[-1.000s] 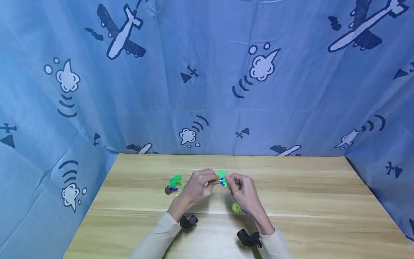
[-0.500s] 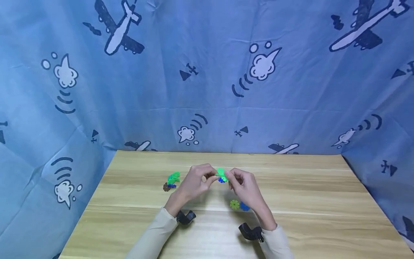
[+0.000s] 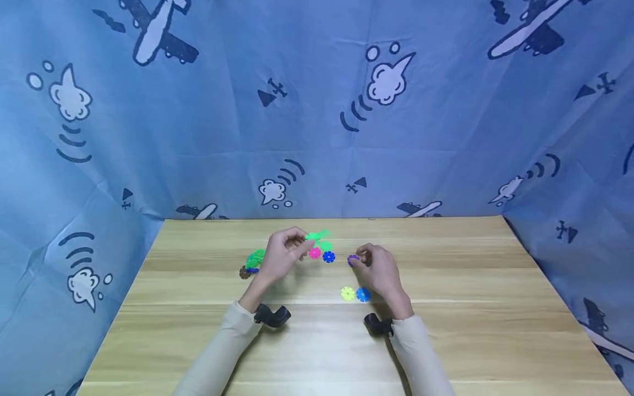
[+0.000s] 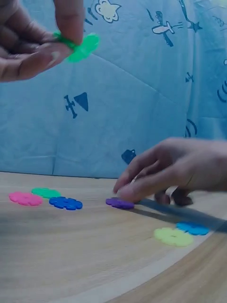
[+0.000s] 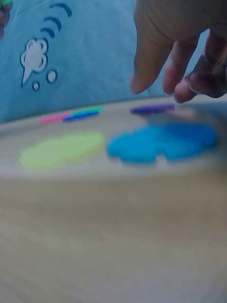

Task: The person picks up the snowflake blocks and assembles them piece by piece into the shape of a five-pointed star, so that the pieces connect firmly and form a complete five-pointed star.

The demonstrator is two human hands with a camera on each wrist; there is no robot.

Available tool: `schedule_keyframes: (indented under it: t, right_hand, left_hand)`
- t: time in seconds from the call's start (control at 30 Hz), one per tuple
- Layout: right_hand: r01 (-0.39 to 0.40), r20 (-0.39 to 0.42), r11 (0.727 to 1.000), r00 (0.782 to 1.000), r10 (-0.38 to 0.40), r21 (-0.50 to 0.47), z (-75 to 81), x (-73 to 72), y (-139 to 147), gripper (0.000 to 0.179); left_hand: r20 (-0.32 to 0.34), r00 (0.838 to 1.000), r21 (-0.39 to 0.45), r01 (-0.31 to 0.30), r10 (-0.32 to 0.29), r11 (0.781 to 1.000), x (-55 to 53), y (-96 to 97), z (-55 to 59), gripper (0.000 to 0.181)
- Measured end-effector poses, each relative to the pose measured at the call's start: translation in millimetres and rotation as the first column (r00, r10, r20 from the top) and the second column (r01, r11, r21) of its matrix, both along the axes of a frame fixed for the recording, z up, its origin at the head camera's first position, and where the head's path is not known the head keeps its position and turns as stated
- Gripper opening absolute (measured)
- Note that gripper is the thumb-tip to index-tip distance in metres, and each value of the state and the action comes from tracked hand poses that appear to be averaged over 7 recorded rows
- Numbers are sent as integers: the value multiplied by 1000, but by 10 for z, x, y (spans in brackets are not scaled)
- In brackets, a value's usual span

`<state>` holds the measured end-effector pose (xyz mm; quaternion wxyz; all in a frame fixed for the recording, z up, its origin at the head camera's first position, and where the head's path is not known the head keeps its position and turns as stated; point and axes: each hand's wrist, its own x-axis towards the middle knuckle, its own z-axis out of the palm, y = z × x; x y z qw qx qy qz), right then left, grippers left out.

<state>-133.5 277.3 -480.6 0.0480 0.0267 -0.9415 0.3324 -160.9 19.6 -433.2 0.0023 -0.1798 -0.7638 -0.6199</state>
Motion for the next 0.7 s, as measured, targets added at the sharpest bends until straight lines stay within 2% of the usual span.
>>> schedule_keyframes:
  t: [0.1, 0.27, 0.4, 0.57, 0.7]
  right_hand:
    - [-8, 2, 1000, 1000, 8, 24, -32, -43, -70, 30]
    - [6, 29, 1000, 1000, -6, 6, -18, 25, -71, 23]
    - [-1, 41, 999, 999, 3, -32, 24, 42, -39, 22]
    - [-5, 82, 996, 997, 12, -85, 34, 71, -23, 24]
    - [-42, 87, 992, 995, 52, -120, 42, 89, -61, 19]
  left_hand:
    - [74, 997, 51, -20, 16, 998, -20, -55, 12, 16]
    - [161, 987, 114, -18, -1, 993, 10, -25, 0, 15]
    - [168, 986, 146, -31, 6, 989, 34, 16, 7, 15]
    - [182, 983, 172, -16, -16, 985, 69, 22, 13, 17]
    - [192, 981, 176, -9, -26, 984, 78, -1, 50, 18]
